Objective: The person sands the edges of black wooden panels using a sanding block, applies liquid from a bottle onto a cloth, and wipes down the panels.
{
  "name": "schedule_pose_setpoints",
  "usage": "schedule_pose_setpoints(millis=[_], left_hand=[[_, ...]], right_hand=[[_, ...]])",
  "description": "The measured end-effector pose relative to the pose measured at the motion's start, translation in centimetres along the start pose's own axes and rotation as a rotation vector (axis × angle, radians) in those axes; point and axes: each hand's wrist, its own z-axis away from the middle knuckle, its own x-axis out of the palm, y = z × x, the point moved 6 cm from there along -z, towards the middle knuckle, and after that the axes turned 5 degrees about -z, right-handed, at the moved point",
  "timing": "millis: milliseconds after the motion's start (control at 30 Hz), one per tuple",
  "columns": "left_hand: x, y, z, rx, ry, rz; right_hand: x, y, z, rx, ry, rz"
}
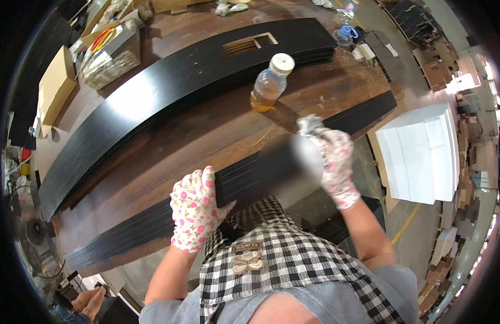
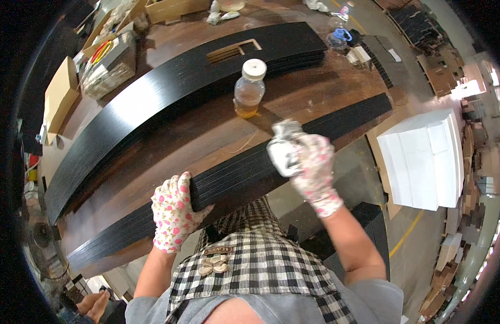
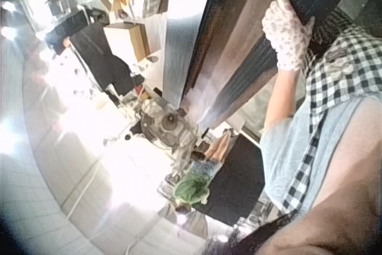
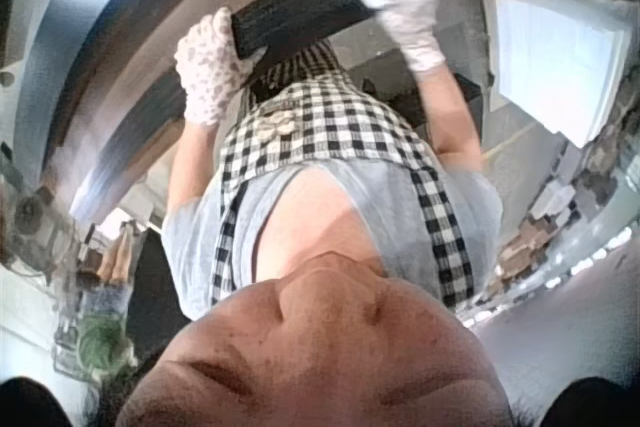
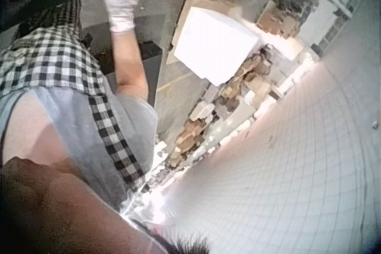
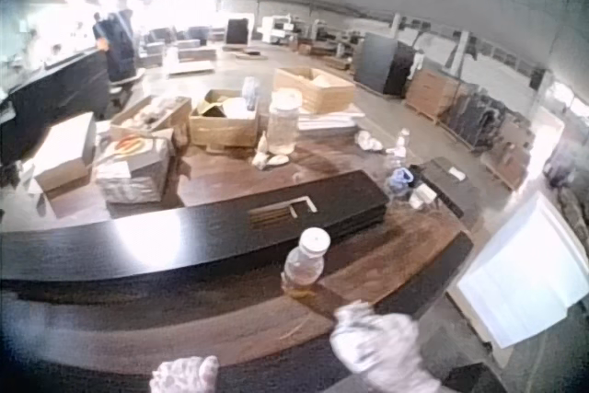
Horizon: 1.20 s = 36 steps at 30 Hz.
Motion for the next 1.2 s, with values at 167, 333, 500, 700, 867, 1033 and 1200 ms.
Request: schedule_pose_setpoints(millis=[167, 333, 500, 700, 867, 1033, 1200], left_hand=[[0.0, 1.0, -0.8, 0.031, -0.002, 0.031], [-0.5, 0.1, 0.0, 0.023, 0.051, 0.036], [-0.5, 0.6, -0.7, 0.042, 0.056, 0.061], [0.1, 0.1, 0.2, 0.02, 0.04, 0.006], [-0.2, 0.6, -0.3, 0.033, 0.053, -0.018], [0.2, 0.6, -0.6, 0.031, 0.006, -0.061], [0.2, 0.0, 0.4, -0.04, 0.029, -0.043]], right_hand=[[8.4, -4.2, 2.9, 0.102, -0.049, -0.52], [3.7, -3.7, -0.8, 0.137, -0.034, -0.6], [4.8, -7.9, -1.2, 0.083, -0.157, -0.737], [0.9, -2.1, -1.5, 0.108, 0.141, -0.53], [-1.3, 3.7, -0.6, 0.158, 0.254, -0.312], [3.6, -12.5, -1.0, -0.217, 0.141, -0.419], [-1.7, 1.0, -1.5, 0.108, 0.217, -0.365]])
